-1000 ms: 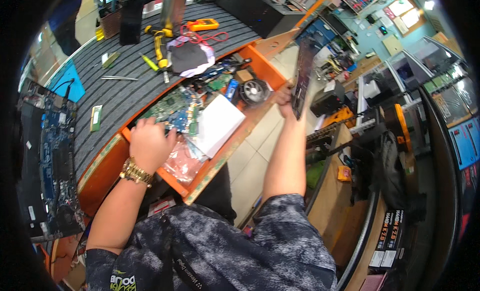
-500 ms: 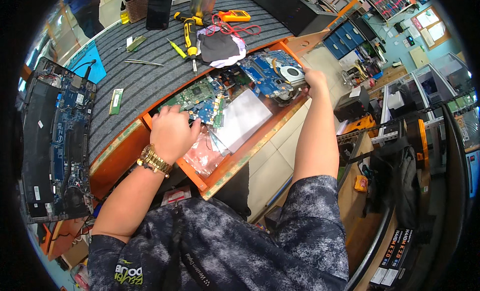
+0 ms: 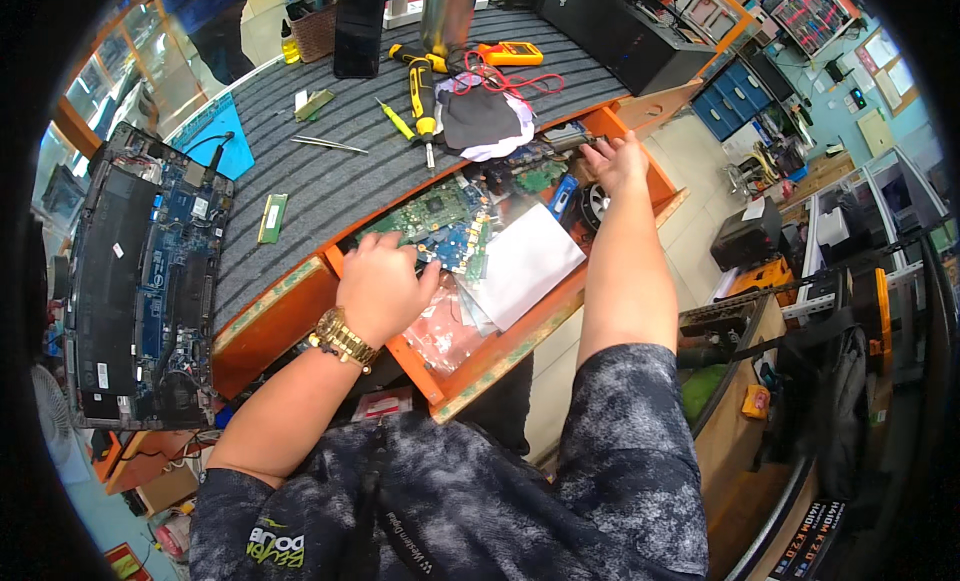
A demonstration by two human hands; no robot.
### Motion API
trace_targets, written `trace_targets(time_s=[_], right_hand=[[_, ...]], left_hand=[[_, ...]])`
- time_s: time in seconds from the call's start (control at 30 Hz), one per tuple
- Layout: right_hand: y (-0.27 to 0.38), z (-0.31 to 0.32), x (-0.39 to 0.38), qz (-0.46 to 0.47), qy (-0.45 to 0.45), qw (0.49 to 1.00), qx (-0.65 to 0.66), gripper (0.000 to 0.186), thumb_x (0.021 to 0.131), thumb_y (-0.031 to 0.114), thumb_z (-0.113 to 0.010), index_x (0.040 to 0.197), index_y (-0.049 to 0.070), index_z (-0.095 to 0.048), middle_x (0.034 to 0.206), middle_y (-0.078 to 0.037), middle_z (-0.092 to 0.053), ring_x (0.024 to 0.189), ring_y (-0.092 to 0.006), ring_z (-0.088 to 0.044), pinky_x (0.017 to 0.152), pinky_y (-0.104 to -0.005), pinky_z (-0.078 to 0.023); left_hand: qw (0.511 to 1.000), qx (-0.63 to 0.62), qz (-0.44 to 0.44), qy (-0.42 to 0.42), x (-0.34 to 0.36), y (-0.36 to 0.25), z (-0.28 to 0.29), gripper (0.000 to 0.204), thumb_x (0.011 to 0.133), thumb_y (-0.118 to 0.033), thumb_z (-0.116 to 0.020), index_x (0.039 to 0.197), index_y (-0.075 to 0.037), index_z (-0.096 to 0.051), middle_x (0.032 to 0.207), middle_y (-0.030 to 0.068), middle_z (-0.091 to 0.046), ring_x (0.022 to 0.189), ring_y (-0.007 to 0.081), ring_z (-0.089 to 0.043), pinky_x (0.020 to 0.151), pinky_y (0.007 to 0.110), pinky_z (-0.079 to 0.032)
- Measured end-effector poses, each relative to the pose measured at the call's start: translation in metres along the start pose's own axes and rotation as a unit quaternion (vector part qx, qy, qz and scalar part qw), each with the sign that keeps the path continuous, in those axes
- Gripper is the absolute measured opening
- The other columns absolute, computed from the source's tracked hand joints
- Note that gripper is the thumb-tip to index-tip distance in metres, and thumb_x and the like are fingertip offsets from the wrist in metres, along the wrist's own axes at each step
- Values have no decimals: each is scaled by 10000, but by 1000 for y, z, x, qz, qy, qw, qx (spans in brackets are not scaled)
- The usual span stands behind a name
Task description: The person sorts through a drawer of circuit boards, selects a specific motherboard, and then begins connecting internal cables to it within an open laptop chassis.
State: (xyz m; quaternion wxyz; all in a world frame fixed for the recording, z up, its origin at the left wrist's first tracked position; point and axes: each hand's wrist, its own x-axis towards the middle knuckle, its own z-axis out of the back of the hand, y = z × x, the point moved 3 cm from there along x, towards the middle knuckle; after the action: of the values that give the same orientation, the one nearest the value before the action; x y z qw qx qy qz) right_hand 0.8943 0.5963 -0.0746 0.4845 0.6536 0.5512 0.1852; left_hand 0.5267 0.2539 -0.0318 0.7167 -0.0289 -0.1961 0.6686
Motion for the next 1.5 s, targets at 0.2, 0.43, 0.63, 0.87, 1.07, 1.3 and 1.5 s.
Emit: trace_targets(time_s=[0.2,0.43,0.63,0.87,1.07,1.3,1.5], right_hand=[[11,0,-31,35,20,966,-254,434,1141,194,-537,1483,-59,-625,1422,-290,-722,1117,-429,-806,831,-523,-710],[-54,-79,-164,18,398,655,-643,318,1109,293,-665,1241,28,-781,984,-89,-810,694,-190,-781,544,-366,-625],[-118,-101,-188,241,363,587,-682,536,901,314,-789,1270,-75,-765,1185,-323,-810,1135,-465,-788,1005,-527,-605],[-132,-73,-153,123,302,732,-598,273,1002,249,-815,1031,9,-688,814,-60,-653,700,-251,-661,610,-439,-542],[-103,-91,-192,-129,376,809,-432,164,1145,245,-649,1144,89,-701,813,0,-633,528,-128,-518,409,-314,-389],[-90,-62,-160,-168,371,853,-327,223,1151,283,-631,1315,142,-686,1043,-3,-750,715,-154,-666,487,-324,-446],[-36,-18,-133,-177,343,855,-347,131,1133,252,-640,1218,173,-699,946,12,-753,676,-158,-711,449,-310,-467]], left_hand=[[1000,-15,-11,1,2,-7,-4,418,981,-413,-785,907,-9,-861,1093,205,-785,1103,407,-742,884,546,-631],[1000,-2,-27,-6,-2,2,-5,431,974,-447,-777,933,-28,-871,1072,207,-796,1070,401,-747,891,545,-623],[998,31,-14,52,-7,4,-13,331,891,-289,-749,950,15,-866,1104,254,-789,1083,424,-729,834,569,-631],[999,-34,30,30,-9,-8,-8,338,927,-333,-815,979,-1,-858,1200,186,-731,1215,384,-643,896,542,-582],[996,-83,19,-24,-17,-4,2,347,937,-322,-823,1060,2,-834,1346,196,-624,1296,377,-587,923,527,-558],[991,-102,-6,-81,-27,0,12,350,892,-326,-845,1026,-2,-840,1382,223,-609,1336,391,-526,1061,568,-434],[996,-73,-8,-56,-18,1,2,318,887,-340,-835,952,-29,-859,1293,217,-643,1286,404,-581,1075,596,-447]])
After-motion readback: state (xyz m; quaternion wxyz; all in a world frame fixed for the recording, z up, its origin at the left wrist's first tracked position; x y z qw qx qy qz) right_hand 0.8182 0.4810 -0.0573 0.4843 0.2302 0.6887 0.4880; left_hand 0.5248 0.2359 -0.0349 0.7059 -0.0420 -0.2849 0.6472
